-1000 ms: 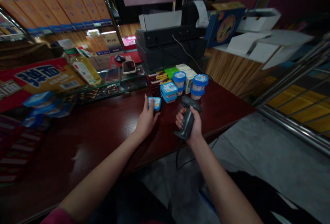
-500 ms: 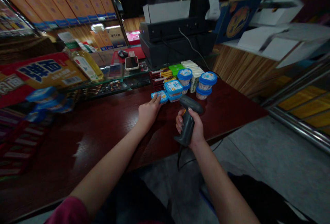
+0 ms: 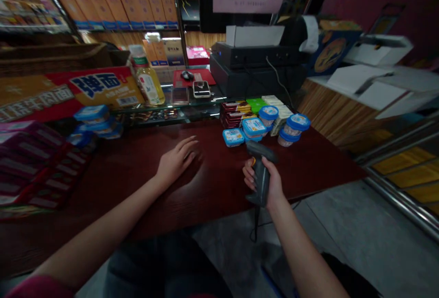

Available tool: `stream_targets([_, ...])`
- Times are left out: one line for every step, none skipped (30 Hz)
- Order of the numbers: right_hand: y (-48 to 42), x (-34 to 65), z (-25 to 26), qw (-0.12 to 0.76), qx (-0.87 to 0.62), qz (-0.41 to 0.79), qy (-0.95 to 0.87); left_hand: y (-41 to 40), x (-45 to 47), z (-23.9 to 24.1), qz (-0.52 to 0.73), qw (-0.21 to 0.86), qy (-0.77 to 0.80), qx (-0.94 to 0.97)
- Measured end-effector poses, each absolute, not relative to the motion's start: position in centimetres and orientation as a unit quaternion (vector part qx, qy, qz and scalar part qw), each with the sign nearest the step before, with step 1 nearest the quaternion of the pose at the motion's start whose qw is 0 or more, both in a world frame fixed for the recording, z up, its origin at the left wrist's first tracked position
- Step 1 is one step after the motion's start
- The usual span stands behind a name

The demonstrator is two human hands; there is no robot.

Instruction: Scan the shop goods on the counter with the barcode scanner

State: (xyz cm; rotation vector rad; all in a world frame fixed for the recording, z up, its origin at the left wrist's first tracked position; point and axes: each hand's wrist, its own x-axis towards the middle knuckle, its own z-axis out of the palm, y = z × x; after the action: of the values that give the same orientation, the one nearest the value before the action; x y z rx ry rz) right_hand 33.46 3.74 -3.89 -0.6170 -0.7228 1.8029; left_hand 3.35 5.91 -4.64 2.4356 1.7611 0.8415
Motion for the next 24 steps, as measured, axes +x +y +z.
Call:
stream_targets([3.8, 32.5, -3.9, 0.515, -0.255, 0.763, -0.296, 5.5, 0.8, -4.6, 0.287, 0.001, 0.578, 0.764])
stream_targets([3.9, 31.3, -4.0, 0.505, -0.251, 0.773, -0.292, 5.1, -1.7, -4.5, 0.307, -0.012, 0.593, 0.744])
stream_targets([4.2, 29.9, -4.1, 0.491, -0.247, 0.783, -0.290, 4.8, -4.2, -4.5, 0.331, -0.029, 0.609, 0.721])
stream_targets([4.5, 28.4, -4.2, 0.475, -0.241, 0.794, -0.292, 4.6, -6.5, -4.4, 0.356, -0.051, 0.624, 0.694])
stream_targets([5.0, 26.8, -4.3, 0.455, -0.235, 0.806, -0.297, 4.4, -8.7, -4.3, 0.384, -0.076, 0.639, 0.663])
stream_targets([5.5, 25.1, -4.4, 0.431, -0.228, 0.818, -0.304, 4.4, -10.6, -4.3, 0.410, -0.102, 0.652, 0.630])
stream_targets([6.1, 23.3, -4.5, 0.406, -0.220, 0.830, -0.312, 4.4, -12.3, -4.2, 0.432, -0.126, 0.661, 0.600])
stream_targets([6.7, 21.6, -4.5, 0.378, -0.211, 0.843, -0.320, 4.5, -13.7, -4.2, 0.450, -0.147, 0.669, 0.573])
stream_targets([7.2, 19.8, -4.6, 0.350, -0.202, 0.854, -0.327, 4.7, -14.8, -4.2, 0.463, -0.166, 0.674, 0.551])
stream_targets([7.8, 18.1, -4.6, 0.325, -0.192, 0.864, -0.333, 5.0, -15.7, -4.2, 0.472, -0.181, 0.676, 0.536])
stream_targets([8.3, 16.5, -4.6, 0.302, -0.184, 0.873, -0.336, 5.3, -16.4, -4.2, 0.478, -0.194, 0.677, 0.525])
stream_targets([8.7, 14.9, -4.6, 0.283, -0.176, 0.880, -0.338, 5.8, -16.8, -4.2, 0.483, -0.205, 0.677, 0.517])
stream_targets([9.1, 13.5, -4.6, 0.269, -0.168, 0.886, -0.339, 6.3, -17.1, -4.1, 0.487, -0.213, 0.677, 0.508])
stream_targets([9.4, 12.3, -4.7, 0.258, -0.161, 0.890, -0.339, 6.8, -17.2, -4.1, 0.491, -0.219, 0.678, 0.501])
stream_targets([9.6, 11.2, -4.7, 0.252, -0.154, 0.894, -0.337, 7.3, -17.3, -4.0, 0.495, -0.222, 0.681, 0.493])
stream_targets([9.8, 10.3, -4.8, 0.249, -0.149, 0.897, -0.335, 7.9, -17.4, -4.0, 0.500, -0.222, 0.684, 0.483])
stream_targets([9.9, 9.6, -4.8, 0.247, -0.144, 0.899, -0.332, 8.6, -17.5, -3.9, 0.507, -0.219, 0.688, 0.472])
stream_targets([10.1, 9.0, -4.9, 0.244, -0.142, 0.901, -0.330, 9.2, -17.7, -3.9, 0.515, -0.212, 0.691, 0.461])
stream_targets([10.2, 8.6, -4.9, 0.241, -0.140, 0.903, -0.328, 9.8, -17.9, -3.9, 0.526, -0.200, 0.694, 0.449])
stream_targets([10.3, 8.4, -5.0, 0.238, -0.138, 0.904, -0.326, 10.5, -18.1, -3.9, 0.540, -0.184, 0.696, 0.437])
stream_targets([10.4, 8.2, -5.0, 0.234, -0.136, 0.906, -0.326, 11.1, -18.4, -3.9, 0.555, -0.163, 0.697, 0.424])
stream_targets([10.5, 8.2, -5.0, 0.229, -0.134, 0.908, -0.325, 11.6, -18.7, -4.0, 0.569, -0.143, 0.697, 0.412])
stream_targets([10.5, 8.2, -5.0, 0.225, -0.133, 0.909, -0.325, 12.2, -19.0, -4.1, 0.582, -0.128, 0.697, 0.399])
stream_targets([10.6, 8.2, -5.0, 0.221, -0.132, 0.910, -0.325, 12.6, -19.3, -4.2, 0.592, -0.120, 0.697, 0.387])
